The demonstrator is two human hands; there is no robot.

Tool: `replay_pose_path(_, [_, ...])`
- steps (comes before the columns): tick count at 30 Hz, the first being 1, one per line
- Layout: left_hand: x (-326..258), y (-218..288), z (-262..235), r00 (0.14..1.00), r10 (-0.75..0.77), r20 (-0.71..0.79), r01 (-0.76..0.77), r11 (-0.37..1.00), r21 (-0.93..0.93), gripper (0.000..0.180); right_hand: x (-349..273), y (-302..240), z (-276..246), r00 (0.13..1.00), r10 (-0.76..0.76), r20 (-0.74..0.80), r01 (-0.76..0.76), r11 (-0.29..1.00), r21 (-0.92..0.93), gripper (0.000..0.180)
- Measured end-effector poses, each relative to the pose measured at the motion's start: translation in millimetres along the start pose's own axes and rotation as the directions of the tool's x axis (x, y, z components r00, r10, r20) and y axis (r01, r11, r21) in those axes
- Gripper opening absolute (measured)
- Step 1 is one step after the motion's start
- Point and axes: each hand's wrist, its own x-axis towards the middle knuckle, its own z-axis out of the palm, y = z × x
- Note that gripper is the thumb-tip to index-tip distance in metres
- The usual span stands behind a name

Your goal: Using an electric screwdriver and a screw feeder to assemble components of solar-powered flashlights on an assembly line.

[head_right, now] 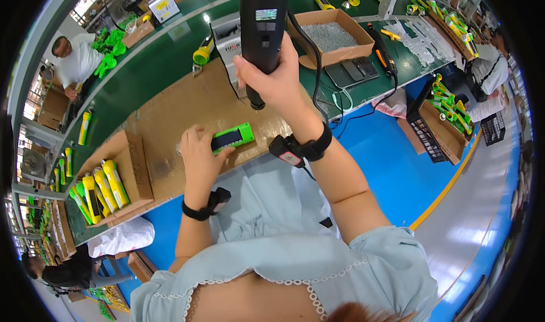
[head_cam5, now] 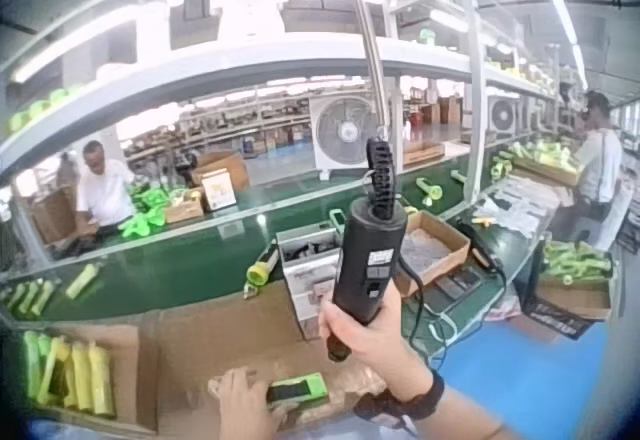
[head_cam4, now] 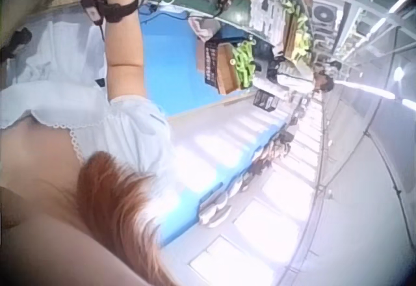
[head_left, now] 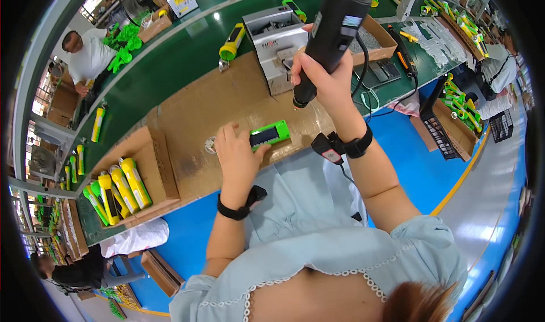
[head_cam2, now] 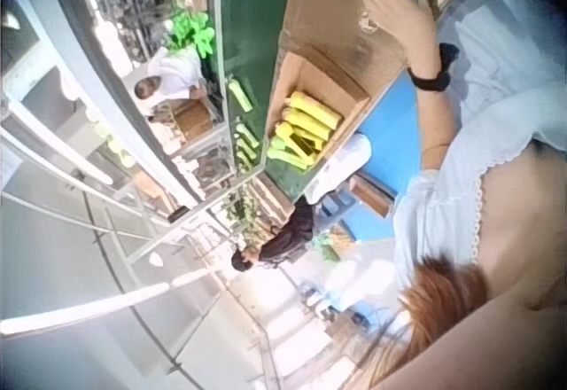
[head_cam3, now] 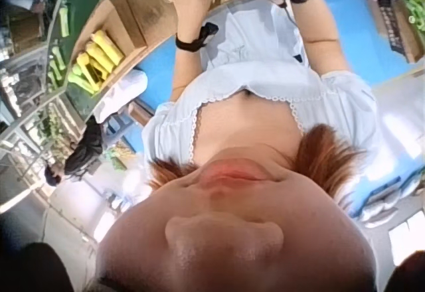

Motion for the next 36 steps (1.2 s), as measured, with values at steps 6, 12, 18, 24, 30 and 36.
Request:
replay_pose_path(6, [1.9, -9.3, 22.0, 0.991, 0.089, 0.099, -0.082, 0.994, -0.079, 0.037, -37.4, -5.0, 5.2, 0.999, 0.004, 0.039, -0.001, 0.997, -0.072, 0.051])
replay_pose_path(12, [-4.3, -9.5, 27.5, 0.998, 0.070, 0.006, -0.069, 0.991, -0.113, 0.041, -43.0, 0.6, 1.8, 0.996, 0.074, 0.040, -0.070, 0.993, -0.098, 0.052])
replay_pose_path(18, [-3.7, -10.8, 27.9, 0.998, 0.062, 0.032, -0.057, 0.989, -0.134, 0.043, -42.4, 4.8, 2.4, 0.994, 0.089, 0.069, -0.084, 0.994, -0.070, 0.051])
replay_pose_path(24, [-3.3, -11.4, 28.4, 0.998, 0.063, 0.027, -0.059, 0.991, -0.122, 0.042, -41.2, 14.9, 3.1, 0.994, 0.104, 0.035, -0.099, 0.986, -0.134, 0.049])
replay_pose_path(30, [-1.9, -12.4, 29.0, 0.997, 0.062, 0.038, -0.057, 0.990, -0.129, 0.044, -37.9, 10.7, 5.7, 0.996, 0.080, 0.029, -0.074, 0.986, -0.152, 0.048])
replay_pose_path(36, [0.7, -9.6, 24.2, 0.989, 0.059, 0.138, -0.046, 0.994, -0.096, 0.050, -35.5, 7.2, 6.2, 0.998, 0.067, -0.009, -0.067, 0.974, -0.217, 0.043])
